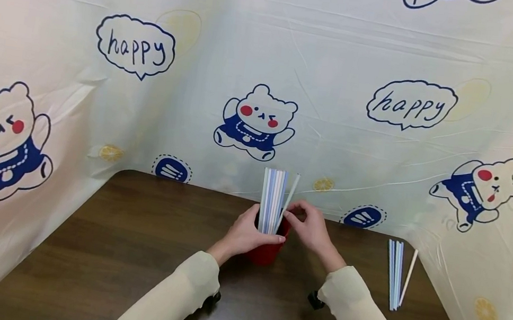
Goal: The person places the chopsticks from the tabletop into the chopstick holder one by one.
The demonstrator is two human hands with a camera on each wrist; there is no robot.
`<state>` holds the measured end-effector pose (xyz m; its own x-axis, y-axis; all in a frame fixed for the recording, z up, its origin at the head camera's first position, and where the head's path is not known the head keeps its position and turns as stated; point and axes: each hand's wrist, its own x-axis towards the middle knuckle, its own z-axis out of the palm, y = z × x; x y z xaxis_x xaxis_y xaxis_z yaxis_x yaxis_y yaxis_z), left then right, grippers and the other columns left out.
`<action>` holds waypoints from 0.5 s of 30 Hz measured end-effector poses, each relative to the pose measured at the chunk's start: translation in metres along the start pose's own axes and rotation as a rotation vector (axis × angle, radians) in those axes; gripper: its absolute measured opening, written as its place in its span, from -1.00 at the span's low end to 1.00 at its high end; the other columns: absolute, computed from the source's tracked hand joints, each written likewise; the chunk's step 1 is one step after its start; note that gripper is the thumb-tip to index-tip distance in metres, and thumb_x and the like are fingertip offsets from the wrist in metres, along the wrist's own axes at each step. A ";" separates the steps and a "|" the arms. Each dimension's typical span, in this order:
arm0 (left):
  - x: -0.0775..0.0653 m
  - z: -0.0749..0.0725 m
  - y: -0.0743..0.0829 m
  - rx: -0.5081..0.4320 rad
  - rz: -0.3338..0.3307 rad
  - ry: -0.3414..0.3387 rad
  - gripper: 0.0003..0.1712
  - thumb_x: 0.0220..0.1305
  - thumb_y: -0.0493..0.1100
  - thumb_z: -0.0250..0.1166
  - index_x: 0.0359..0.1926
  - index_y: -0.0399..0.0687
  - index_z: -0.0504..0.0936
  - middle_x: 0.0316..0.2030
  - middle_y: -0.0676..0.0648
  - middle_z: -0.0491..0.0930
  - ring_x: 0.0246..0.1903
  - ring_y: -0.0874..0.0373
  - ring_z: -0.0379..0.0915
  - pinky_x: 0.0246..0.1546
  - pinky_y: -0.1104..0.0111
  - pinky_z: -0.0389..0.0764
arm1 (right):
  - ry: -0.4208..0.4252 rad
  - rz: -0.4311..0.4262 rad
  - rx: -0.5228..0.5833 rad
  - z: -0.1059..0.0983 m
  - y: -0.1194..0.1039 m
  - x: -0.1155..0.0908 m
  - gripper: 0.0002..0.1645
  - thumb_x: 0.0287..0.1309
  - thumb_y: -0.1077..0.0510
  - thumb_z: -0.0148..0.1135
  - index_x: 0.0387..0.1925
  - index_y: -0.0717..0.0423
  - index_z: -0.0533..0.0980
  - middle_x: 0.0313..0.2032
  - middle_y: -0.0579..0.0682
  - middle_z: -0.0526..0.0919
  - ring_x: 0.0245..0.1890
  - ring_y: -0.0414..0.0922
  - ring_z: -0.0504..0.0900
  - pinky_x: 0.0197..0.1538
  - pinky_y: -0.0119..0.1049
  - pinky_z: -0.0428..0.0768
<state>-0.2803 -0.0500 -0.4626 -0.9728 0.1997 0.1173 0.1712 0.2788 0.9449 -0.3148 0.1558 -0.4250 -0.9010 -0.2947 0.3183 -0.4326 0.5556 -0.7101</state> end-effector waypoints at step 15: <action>-0.002 -0.001 0.001 -0.002 -0.028 -0.008 0.03 -0.03 0.23 0.61 0.41 0.22 0.29 0.28 0.00 0.48 0.20 -0.02 0.48 0.24 -0.18 0.48 | 0.018 -0.005 -0.073 -0.039 0.000 -0.003 -0.80 0.38 0.16 0.30 -0.06 0.19 0.60 -0.12 0.11 0.69 -0.07 0.02 0.64 0.07 0.06 0.68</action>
<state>-0.2783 -0.0515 -0.4614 -0.9759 0.1998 0.0883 0.1436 0.2822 0.9485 -0.3129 0.1867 -0.4016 -0.8989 -0.2838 0.3339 -0.4379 0.6096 -0.6608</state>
